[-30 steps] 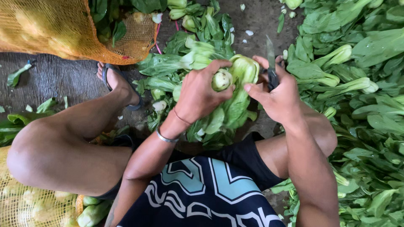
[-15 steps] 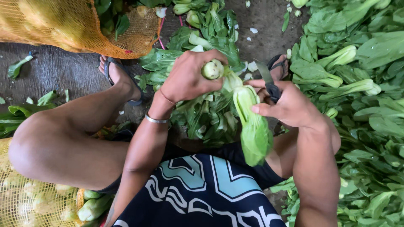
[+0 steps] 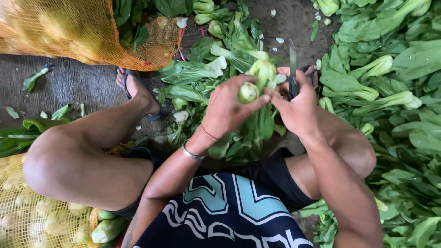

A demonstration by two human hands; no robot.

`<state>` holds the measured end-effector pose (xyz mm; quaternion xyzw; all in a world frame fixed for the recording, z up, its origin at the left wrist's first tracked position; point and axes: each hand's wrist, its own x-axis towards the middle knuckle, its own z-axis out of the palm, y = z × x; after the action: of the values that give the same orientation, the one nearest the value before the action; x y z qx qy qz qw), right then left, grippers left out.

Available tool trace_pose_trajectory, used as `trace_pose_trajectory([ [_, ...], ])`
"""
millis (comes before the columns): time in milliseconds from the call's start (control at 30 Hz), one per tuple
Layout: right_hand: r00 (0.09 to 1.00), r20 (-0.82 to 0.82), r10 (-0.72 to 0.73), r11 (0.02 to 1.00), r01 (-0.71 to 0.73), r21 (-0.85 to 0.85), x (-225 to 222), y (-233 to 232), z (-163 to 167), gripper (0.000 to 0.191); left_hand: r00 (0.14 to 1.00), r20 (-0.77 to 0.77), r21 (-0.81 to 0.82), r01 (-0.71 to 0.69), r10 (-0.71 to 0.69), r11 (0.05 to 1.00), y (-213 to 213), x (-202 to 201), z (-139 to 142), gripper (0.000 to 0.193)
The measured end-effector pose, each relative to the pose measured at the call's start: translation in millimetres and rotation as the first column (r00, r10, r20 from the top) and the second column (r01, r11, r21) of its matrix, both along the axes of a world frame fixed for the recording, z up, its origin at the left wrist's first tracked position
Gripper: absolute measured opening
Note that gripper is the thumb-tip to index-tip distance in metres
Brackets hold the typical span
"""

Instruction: The person sits on the floor among piles of bok choy and uses a small knife to trim root ends and outer leaves from individual heads, tossing trimmed heads aside and discarding cut pieces on the floor, working through the vegetables one at a time.

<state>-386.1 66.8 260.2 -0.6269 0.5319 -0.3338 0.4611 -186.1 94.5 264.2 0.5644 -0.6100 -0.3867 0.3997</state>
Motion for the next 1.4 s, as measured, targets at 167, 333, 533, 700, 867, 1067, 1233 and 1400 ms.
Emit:
trace_pose_trajectory([
  [167, 0.997, 0.069, 0.029, 0.992, -0.038, 0.124, -4, 3, 4, 0.040, 0.847, -0.530, 0.249, 0.204, -0.043, 0.947, -15, 4, -47, 0.053],
  [333, 0.914, 0.389, -0.111, 0.887, -0.086, 0.453, -19, -2, 6, 0.038, 0.475, -0.880, 0.240, 0.416, 0.016, 0.877, -15, -2, -71, 0.055],
  [533, 0.735, 0.649, -0.198, 0.760, -0.303, 0.575, -28, -12, 14, 0.034, 0.474, -0.880, 0.209, 0.426, -0.021, 0.880, -15, 3, -75, 0.048],
  [700, 0.931, -0.345, 0.119, 0.926, -0.229, -0.299, -9, -7, 28, 0.056, 0.733, -0.665, 0.115, 0.291, -0.144, 0.950, -15, -2, -68, 0.049],
  [867, 0.874, -0.450, 0.184, 0.886, -0.346, -0.309, 1, -7, 39, 0.049, 0.820, -0.542, 0.138, 0.301, -0.183, 0.944, -8, -4, -56, 0.050],
  [1067, 0.841, -0.489, 0.229, 0.884, -0.390, -0.257, -3, -6, 42, 0.029, 0.819, -0.534, 0.177, 0.354, -0.213, 0.918, -11, 8, -59, 0.047],
  [1233, 0.855, -0.450, 0.259, 0.891, -0.391, -0.231, -8, -4, 40, 0.023, 0.632, -0.740, 0.133, 0.472, -0.229, 0.872, -16, 19, -69, 0.047],
  [1400, 0.890, -0.401, 0.215, 0.941, -0.298, -0.157, -10, -2, 39, 0.023, 0.658, -0.715, 0.160, 0.484, -0.237, 0.861, -17, 23, -69, 0.047],
])
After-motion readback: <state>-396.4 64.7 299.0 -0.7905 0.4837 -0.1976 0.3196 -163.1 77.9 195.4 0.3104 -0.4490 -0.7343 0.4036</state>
